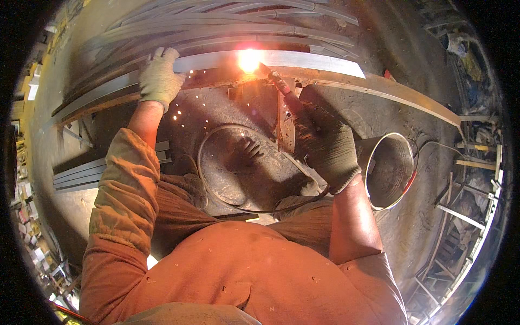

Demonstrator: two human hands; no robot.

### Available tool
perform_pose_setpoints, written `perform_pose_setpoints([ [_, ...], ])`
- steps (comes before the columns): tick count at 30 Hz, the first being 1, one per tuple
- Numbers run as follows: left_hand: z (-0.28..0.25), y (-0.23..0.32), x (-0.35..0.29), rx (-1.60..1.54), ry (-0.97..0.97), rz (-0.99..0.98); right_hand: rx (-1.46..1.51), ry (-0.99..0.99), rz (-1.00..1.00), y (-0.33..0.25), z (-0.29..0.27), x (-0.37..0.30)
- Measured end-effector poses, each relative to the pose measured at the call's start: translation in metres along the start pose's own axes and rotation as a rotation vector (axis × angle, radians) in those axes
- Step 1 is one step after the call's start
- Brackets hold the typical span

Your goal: The person welds metal bars onto a curved frame using a welding torch, producing bright sparks. They repeatedly position bars, weld them in place, and adjust the assembly while seated on the floor.

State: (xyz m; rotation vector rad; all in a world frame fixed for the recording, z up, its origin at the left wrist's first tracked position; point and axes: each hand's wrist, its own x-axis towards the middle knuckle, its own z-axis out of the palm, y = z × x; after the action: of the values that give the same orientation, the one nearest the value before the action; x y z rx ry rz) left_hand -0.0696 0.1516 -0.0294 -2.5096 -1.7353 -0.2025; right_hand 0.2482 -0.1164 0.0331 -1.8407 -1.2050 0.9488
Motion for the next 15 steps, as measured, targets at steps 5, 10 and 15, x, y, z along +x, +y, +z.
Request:
perform_pose_setpoints([
  [5,0.001,0.001,-0.004,0.007,0.024,-0.007,0.028,-0.071,0.138,-0.006,-0.002,-0.008],
  [10,0.0,-0.002,-0.014,-0.024,-0.011,0.027,-0.042,-0.13,0.083,0.005,0.015,-0.017],
  [15,-0.008,-0.011,-0.031,0.012,0.02,0.075,-0.168,-0.105,0.012,0.026,0.033,-0.02],
])
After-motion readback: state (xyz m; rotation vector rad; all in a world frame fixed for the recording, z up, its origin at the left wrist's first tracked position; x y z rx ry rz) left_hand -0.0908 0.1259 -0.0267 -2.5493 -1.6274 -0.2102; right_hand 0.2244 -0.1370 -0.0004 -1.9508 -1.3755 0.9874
